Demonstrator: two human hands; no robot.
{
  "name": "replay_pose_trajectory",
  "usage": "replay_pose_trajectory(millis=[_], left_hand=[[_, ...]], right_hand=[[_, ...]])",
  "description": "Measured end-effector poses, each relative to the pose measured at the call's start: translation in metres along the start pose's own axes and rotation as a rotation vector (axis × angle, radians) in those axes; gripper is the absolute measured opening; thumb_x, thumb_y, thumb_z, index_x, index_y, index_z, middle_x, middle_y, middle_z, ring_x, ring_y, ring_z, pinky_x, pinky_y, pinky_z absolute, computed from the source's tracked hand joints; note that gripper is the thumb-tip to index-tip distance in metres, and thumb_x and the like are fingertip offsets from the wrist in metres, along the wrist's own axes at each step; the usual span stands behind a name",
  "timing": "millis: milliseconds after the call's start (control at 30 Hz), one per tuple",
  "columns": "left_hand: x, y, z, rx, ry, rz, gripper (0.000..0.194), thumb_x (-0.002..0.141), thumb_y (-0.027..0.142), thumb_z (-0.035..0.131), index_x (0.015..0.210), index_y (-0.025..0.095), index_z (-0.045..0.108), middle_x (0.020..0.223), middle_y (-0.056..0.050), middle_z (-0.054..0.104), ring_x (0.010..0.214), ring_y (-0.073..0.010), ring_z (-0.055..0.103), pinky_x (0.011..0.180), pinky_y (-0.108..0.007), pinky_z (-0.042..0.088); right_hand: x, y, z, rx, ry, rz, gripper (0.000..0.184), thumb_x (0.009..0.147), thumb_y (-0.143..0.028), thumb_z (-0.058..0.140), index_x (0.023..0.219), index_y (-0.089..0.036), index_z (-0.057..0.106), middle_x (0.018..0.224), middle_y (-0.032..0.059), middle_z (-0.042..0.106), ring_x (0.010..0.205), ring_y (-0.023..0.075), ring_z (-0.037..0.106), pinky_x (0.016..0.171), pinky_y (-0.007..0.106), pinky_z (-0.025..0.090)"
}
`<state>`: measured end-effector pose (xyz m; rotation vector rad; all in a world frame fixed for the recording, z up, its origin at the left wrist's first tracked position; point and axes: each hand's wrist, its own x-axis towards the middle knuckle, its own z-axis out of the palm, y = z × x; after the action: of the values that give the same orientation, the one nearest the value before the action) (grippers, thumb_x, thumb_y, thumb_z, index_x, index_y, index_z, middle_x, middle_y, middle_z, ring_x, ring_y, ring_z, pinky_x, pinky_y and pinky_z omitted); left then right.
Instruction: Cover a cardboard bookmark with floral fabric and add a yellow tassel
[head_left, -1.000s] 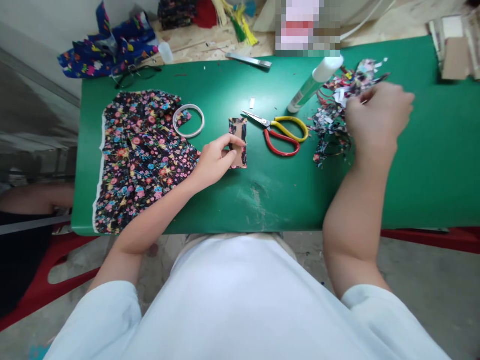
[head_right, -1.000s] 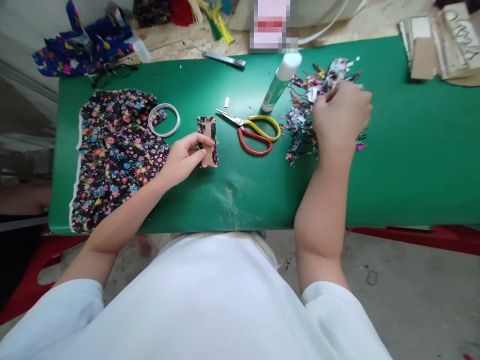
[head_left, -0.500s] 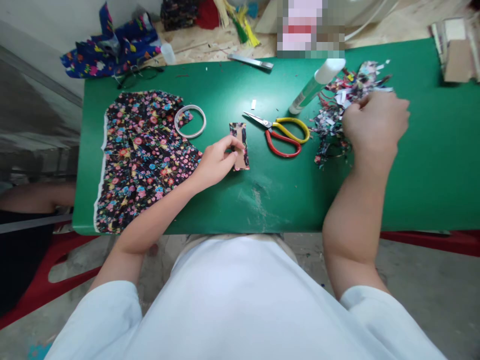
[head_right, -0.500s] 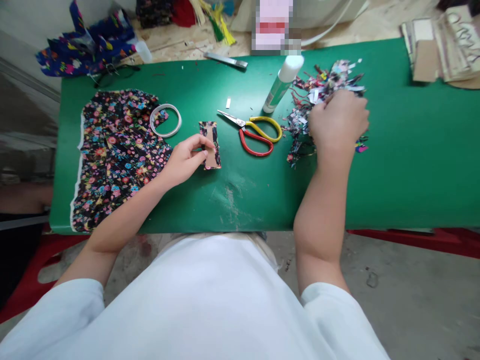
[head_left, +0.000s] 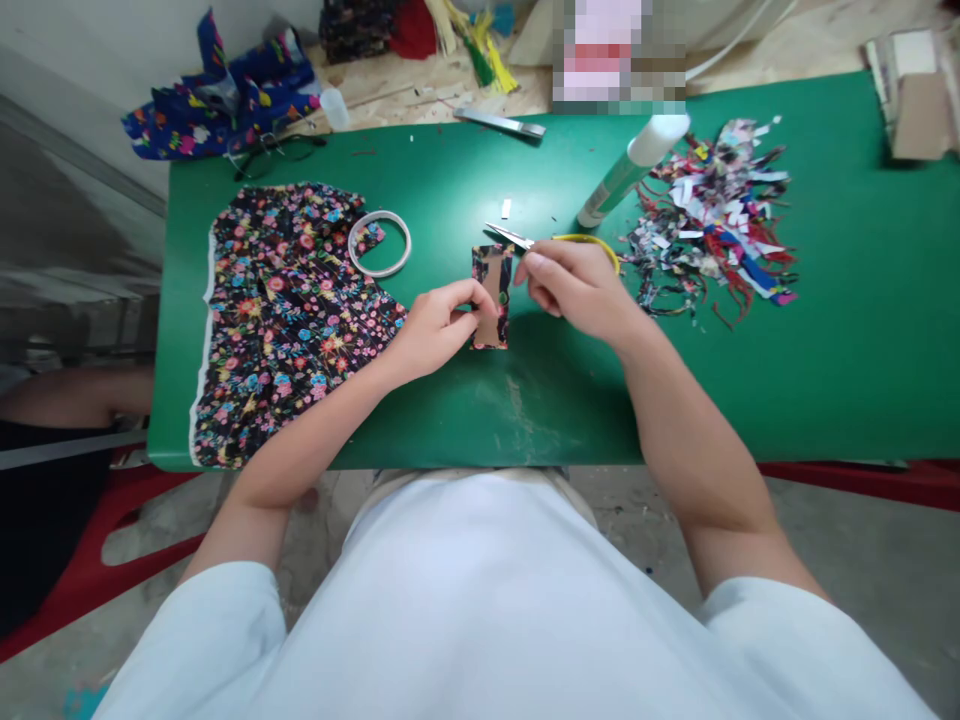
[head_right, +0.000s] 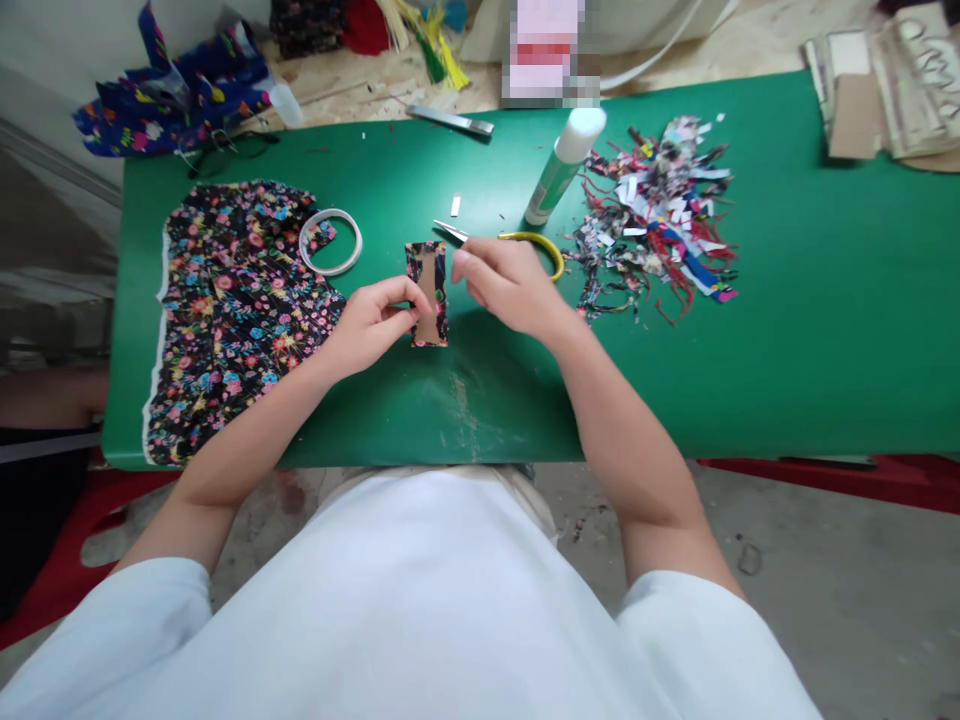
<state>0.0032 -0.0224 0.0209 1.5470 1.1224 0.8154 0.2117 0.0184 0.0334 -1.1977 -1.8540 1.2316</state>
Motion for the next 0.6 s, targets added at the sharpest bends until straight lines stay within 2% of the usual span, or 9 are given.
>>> replay_pose_trajectory(millis=[100,200,333,433,500,600], left_hand=[[-0.002,0.004,-0.001,0.07,-0.052,0.034,0.023,0.077,0.001,0.049,0.079,0.017,0.065,0.082,0.001,0.073,0.069,-0.0094,0.063,0.066,-0.023,0.05],[-0.003,0.004,0.0,0.087,-0.072,0.052,0.022,0.074,0.0,0.048,0.076,0.018,0.062,0.079,0.002,0.07,0.068,-0.0088,0.061,0.065,-0.022,0.05],[-0.003,-0.003,0.002,-0.038,0.027,0.024,0.013,0.087,0.013,0.057,0.095,0.022,0.054,0.082,0.002,0.067,0.07,-0.0111,0.067,0.067,-0.024,0.057],[-0.001,-0.007,0.0,-0.055,0.113,-0.006,0.022,0.096,0.033,0.059,0.115,0.026,0.049,0.086,0.001,0.069,0.07,-0.0135,0.071,0.067,-0.029,0.061],[0.001,-0.009,-0.002,-0.055,0.13,-0.008,0.03,0.095,0.039,0.061,0.119,0.027,0.048,0.087,0.0,0.07,0.068,-0.0133,0.07,0.067,-0.03,0.062],[0.005,-0.01,-0.005,-0.061,0.121,-0.025,0.03,0.092,0.036,0.066,0.116,0.026,0.051,0.084,0.002,0.069,0.062,-0.0109,0.067,0.062,-0.027,0.061]], right_hand=[[0.001,0.002,0.022,0.132,0.009,-0.006,0.052,0.092,-0.065,0.054,0.061,-0.024,0.044,0.049,-0.0019,0.044,0.049,0.0125,0.039,0.047,0.028,0.029],[0.002,0.004,0.03,0.26,-0.003,0.028,0.054,0.087,-0.071,0.06,0.062,-0.025,0.044,0.047,-0.0037,0.04,0.044,0.0111,0.036,0.043,0.027,0.025],[0.003,0.006,0.03,0.335,-0.041,0.04,0.051,0.083,-0.069,0.064,0.066,-0.024,0.049,0.045,-0.0057,0.04,0.04,0.0097,0.034,0.041,0.027,0.023],[0.003,0.007,0.029,0.309,-0.07,0.033,0.047,0.085,-0.065,0.064,0.066,-0.023,0.051,0.045,-0.0059,0.04,0.04,0.0097,0.034,0.042,0.027,0.024],[0.003,0.008,0.029,0.262,-0.097,0.019,0.045,0.088,-0.062,0.06,0.066,-0.023,0.052,0.045,-0.0055,0.04,0.042,0.0102,0.036,0.044,0.027,0.026],[0.002,0.009,0.029,0.073,-0.075,-0.027,0.042,0.093,-0.053,0.054,0.064,-0.023,0.047,0.05,-0.0034,0.043,0.048,0.0121,0.039,0.051,0.029,0.03]])
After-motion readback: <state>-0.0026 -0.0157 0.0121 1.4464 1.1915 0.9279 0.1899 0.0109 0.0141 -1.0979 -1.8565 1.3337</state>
